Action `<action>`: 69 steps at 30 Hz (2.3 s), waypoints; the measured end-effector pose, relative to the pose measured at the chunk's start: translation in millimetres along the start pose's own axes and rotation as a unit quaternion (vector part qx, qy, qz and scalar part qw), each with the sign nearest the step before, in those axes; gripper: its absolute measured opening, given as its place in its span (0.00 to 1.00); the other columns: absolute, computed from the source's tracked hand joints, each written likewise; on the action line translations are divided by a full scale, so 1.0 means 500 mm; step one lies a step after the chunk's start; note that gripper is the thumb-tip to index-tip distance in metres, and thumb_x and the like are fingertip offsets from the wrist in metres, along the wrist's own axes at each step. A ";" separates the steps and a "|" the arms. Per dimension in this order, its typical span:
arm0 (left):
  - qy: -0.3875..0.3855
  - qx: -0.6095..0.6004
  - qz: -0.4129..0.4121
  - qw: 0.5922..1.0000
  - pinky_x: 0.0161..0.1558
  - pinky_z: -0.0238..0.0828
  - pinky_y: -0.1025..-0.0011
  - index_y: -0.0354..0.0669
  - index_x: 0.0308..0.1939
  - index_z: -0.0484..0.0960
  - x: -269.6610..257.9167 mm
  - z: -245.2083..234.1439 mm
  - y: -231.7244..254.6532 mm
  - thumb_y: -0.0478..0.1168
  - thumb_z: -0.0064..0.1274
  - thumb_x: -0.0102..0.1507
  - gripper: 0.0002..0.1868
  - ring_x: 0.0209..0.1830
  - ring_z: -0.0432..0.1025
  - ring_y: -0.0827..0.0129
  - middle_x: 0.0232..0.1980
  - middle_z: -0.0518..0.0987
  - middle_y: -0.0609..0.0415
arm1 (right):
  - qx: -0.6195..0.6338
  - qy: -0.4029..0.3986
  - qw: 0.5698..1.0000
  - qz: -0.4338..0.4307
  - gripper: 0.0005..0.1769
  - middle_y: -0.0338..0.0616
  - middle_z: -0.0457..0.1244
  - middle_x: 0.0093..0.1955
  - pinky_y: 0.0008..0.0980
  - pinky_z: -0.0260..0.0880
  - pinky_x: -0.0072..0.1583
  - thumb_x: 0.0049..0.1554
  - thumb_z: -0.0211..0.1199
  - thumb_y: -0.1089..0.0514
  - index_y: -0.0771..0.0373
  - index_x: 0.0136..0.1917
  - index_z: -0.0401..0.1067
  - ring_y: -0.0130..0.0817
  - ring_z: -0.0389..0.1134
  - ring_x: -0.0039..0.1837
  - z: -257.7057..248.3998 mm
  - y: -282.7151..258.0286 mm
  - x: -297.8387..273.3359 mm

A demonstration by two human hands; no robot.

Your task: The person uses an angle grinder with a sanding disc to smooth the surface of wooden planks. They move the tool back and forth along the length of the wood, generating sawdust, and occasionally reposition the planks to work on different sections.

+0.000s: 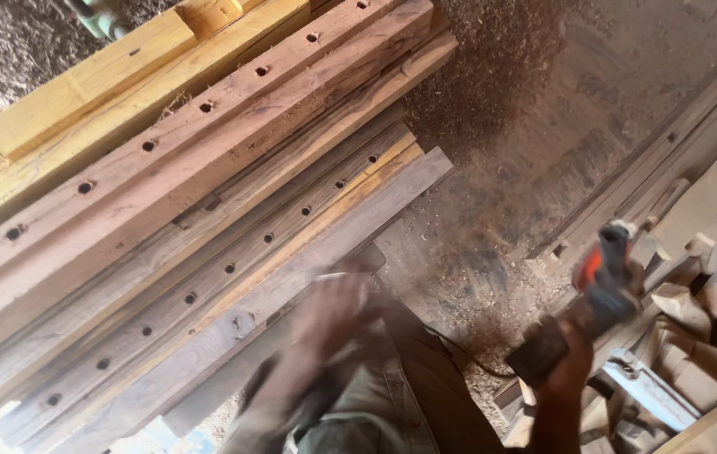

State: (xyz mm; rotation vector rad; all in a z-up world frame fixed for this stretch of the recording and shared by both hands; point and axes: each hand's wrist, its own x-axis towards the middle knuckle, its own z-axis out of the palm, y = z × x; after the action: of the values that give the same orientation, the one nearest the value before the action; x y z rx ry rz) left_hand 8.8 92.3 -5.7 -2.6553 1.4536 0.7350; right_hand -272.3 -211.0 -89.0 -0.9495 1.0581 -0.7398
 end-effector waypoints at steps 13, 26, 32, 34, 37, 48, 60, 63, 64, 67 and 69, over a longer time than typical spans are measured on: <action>-0.033 -0.006 -0.261 0.965 0.53 0.74 0.56 0.43 0.65 0.65 -0.111 0.186 -0.249 0.59 0.61 0.57 0.40 0.54 0.76 0.60 0.60 0.73 0.47 | 0.146 0.074 0.978 0.132 0.19 0.49 0.66 0.44 0.35 0.71 0.46 0.68 0.59 0.46 0.66 0.53 0.70 0.41 0.68 0.45 -0.302 0.104 -0.082; -0.066 -0.150 -0.262 0.951 0.56 0.76 0.58 0.54 0.50 0.73 0.182 0.100 0.015 0.51 0.73 0.42 0.36 0.54 0.78 0.58 0.50 0.78 0.54 | 0.108 0.140 0.972 0.155 0.18 0.49 0.65 0.46 0.39 0.71 0.48 0.67 0.58 0.46 0.65 0.56 0.69 0.42 0.68 0.47 -0.363 0.045 0.359; -0.116 -0.256 -0.186 0.941 0.54 0.78 0.56 0.50 0.57 0.70 0.484 0.052 0.162 0.50 0.63 0.51 0.32 0.51 0.79 0.56 0.52 0.79 0.50 | 0.103 0.168 0.972 0.130 0.18 0.49 0.65 0.47 0.41 0.71 0.49 0.67 0.58 0.47 0.65 0.57 0.68 0.43 0.68 0.48 -0.443 -0.030 0.514; -0.103 -0.273 -0.151 0.945 0.53 0.79 0.56 0.49 0.59 0.69 0.594 0.025 0.203 0.50 0.59 0.54 0.30 0.51 0.79 0.56 0.53 0.79 0.49 | 0.101 0.183 0.971 0.118 0.18 0.49 0.65 0.48 0.42 0.71 0.50 0.67 0.58 0.47 0.65 0.57 0.68 0.43 0.68 0.48 -0.471 -0.058 0.545; -0.063 -0.301 -0.105 0.946 0.52 0.79 0.55 0.48 0.62 0.67 0.787 -0.027 0.252 0.49 0.52 0.60 0.28 0.50 0.79 0.55 0.54 0.79 0.47 | 0.100 0.196 0.971 0.097 0.18 0.49 0.65 0.48 0.43 0.71 0.50 0.67 0.58 0.47 0.65 0.58 0.68 0.43 0.68 0.49 -0.493 -0.099 0.609; -0.024 -0.174 -0.076 0.981 0.47 0.83 0.51 0.42 0.72 0.62 1.213 -0.144 0.314 0.47 0.27 0.79 0.20 0.47 0.80 0.53 0.58 0.80 0.42 | 0.062 0.172 0.971 0.155 0.19 0.49 0.65 0.51 0.46 0.71 0.52 0.67 0.57 0.47 0.64 0.60 0.66 0.45 0.68 0.50 -0.438 -0.080 0.628; -0.043 -0.399 -0.101 0.910 0.53 0.77 0.60 0.52 0.59 0.79 0.432 0.201 0.152 0.45 0.54 0.66 0.17 0.49 0.81 0.55 0.58 0.82 0.50 | 0.018 0.069 0.965 0.250 0.20 0.49 0.65 0.53 0.49 0.72 0.55 0.66 0.57 0.48 0.64 0.63 0.65 0.46 0.68 0.52 -0.283 -0.017 0.493; 0.061 -0.404 -0.187 0.893 0.52 0.78 0.60 0.58 0.55 0.81 0.251 0.201 0.080 0.47 0.57 0.62 0.17 0.52 0.81 0.55 0.54 0.85 0.52 | 0.014 0.061 0.970 0.234 0.20 0.49 0.64 0.53 0.50 0.72 0.55 0.66 0.56 0.48 0.64 0.64 0.65 0.46 0.68 0.53 -0.248 -0.018 0.473; 0.115 -0.399 -0.194 0.889 0.50 0.79 0.60 0.58 0.52 0.82 0.204 0.194 0.062 0.47 0.58 0.59 0.17 0.53 0.81 0.55 0.54 0.85 0.52 | 0.012 0.054 0.972 0.229 0.20 0.49 0.64 0.54 0.51 0.72 0.56 0.66 0.56 0.48 0.64 0.64 0.65 0.46 0.68 0.53 -0.231 -0.017 0.466; 0.205 -0.356 -0.294 0.863 0.51 0.78 0.59 0.55 0.55 0.80 0.060 0.153 -0.009 0.47 0.56 0.62 0.17 0.54 0.79 0.50 0.52 0.84 0.50 | -0.005 0.016 0.976 0.219 0.20 0.49 0.64 0.54 0.51 0.72 0.56 0.66 0.56 0.49 0.64 0.64 0.64 0.47 0.68 0.53 -0.154 -0.002 0.465; 0.226 -0.349 -0.371 0.831 0.50 0.76 0.57 0.54 0.56 0.80 -0.023 0.116 -0.045 0.46 0.55 0.64 0.17 0.54 0.77 0.48 0.56 0.82 0.50 | -0.014 -0.002 0.976 0.218 0.20 0.49 0.64 0.55 0.52 0.72 0.56 0.66 0.56 0.49 0.64 0.65 0.64 0.47 0.68 0.54 -0.108 0.019 0.437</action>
State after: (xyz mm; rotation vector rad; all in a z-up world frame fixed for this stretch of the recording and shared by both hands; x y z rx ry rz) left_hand -0.9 128.1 -57.1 -3.7049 -0.0311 0.6368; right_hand -250.5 -410.8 -190.2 -0.7051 1.2228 -0.3595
